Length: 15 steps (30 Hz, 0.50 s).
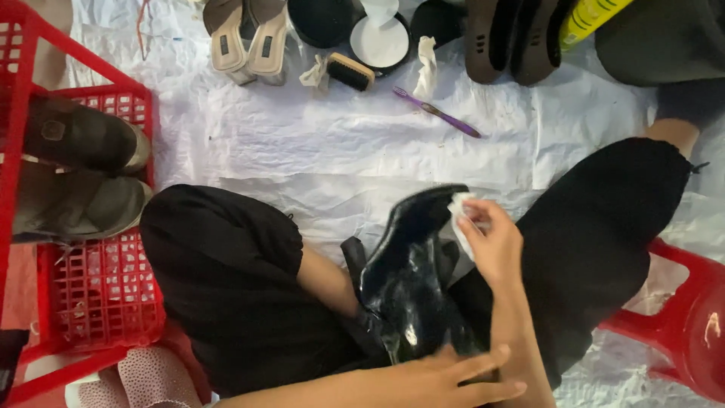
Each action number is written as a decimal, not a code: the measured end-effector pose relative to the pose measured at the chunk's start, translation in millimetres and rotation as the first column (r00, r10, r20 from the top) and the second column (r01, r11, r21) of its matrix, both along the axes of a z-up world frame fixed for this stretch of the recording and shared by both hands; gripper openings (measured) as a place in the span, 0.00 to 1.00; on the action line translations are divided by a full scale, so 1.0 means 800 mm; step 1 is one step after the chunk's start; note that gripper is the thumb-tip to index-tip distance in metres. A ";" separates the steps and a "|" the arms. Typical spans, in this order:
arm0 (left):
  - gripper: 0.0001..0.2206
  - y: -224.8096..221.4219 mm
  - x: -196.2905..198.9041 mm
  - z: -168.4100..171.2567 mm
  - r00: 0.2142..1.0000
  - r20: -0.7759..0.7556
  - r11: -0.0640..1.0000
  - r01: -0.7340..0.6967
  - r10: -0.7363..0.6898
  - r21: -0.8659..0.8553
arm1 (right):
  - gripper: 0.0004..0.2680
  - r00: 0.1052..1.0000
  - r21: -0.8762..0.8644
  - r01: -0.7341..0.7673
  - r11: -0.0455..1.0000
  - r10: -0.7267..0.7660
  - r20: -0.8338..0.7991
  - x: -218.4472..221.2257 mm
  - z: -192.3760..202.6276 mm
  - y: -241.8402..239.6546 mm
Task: Cleaning a black high-heeled boot using a cloth and a small brush while sitting on the floor.
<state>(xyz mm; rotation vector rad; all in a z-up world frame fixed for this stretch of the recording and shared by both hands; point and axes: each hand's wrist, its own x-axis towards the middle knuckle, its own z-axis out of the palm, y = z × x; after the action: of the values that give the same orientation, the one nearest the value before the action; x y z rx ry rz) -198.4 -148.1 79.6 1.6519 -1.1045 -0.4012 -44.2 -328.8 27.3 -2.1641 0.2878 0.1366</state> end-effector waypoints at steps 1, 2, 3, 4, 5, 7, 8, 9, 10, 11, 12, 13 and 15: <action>0.30 0.001 0.003 -0.001 1.000 -0.001 1.000 0.003 -0.003 0.000 | 0.13 1.000 0.000 0.003 1.000 -0.003 -0.001 0.006 -0.002 0.007; 0.24 0.003 0.006 -0.001 0.995 -0.072 0.997 -0.066 0.064 -0.034 | 0.14 0.998 -0.001 -0.019 1.000 0.019 0.054 0.012 -0.003 0.014; 0.20 0.005 0.010 -0.002 0.981 -0.144 0.988 -0.139 0.129 -0.064 | 0.14 0.993 -0.004 -0.043 0.999 0.043 0.112 0.020 -0.005 0.022; 0.20 0.013 0.021 0.001 0.982 -0.142 0.988 -0.138 0.127 -0.065 | 0.14 0.993 -0.005 -0.041 0.999 0.041 0.114 0.025 -0.009 0.023; 0.30 0.021 0.031 0.003 0.983 -0.063 0.985 -0.170 0.171 0.024 | 0.13 0.982 -0.002 -0.100 0.995 0.099 0.159 0.030 -0.013 0.025; 0.45 0.034 0.039 -0.005 0.978 0.018 0.972 -0.209 0.209 0.109 | 0.12 0.967 -0.003 -0.161 0.987 0.158 0.201 0.038 -0.015 0.029; 0.49 0.039 0.038 -0.017 0.986 0.073 0.968 -0.159 0.147 0.196 | 0.11 0.958 -0.034 -0.190 0.981 0.193 0.214 0.042 -0.013 0.032; 0.55 0.043 0.038 -0.029 0.989 0.126 0.952 -0.115 0.082 0.283 | 0.10 0.946 -0.066 -0.221 0.973 0.231 0.229 0.048 -0.011 0.035; 0.55 0.044 0.031 -0.025 0.988 0.127 0.952 -0.119 0.086 0.281 | 0.10 0.945 -0.069 -0.225 0.972 0.235 0.229 0.052 -0.022 0.033; 0.45 0.046 0.025 -0.021 0.988 0.080 0.970 -0.145 0.132 0.195 | 0.11 0.943 -0.073 -0.278 0.958 0.287 0.168 0.055 -0.034 0.032; 0.36 0.048 0.019 -0.016 0.984 0.029 0.978 -0.176 0.173 0.109 | 0.11 0.935 -0.074 -0.331 0.941 0.338 0.107 0.059 -0.046 0.030; 0.36 0.054 0.027 -0.002 0.985 0.028 0.978 -0.175 0.173 0.110 | 0.11 0.935 -0.072 -0.331 0.941 0.337 0.106 0.056 -0.050 0.031; 0.17 0.068 0.045 0.028 0.780 0.146 0.793 -0.599 0.609 -0.109 | 0.08 0.933 -0.022 -0.345 0.938 0.346 0.096 0.053 -0.059 0.035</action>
<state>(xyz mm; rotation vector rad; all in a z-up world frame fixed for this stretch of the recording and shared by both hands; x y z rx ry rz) -162.8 -94.0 102.2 1.9085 -0.6323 0.2006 -2.1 -300.8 -19.8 -2.2009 -0.1535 0.2273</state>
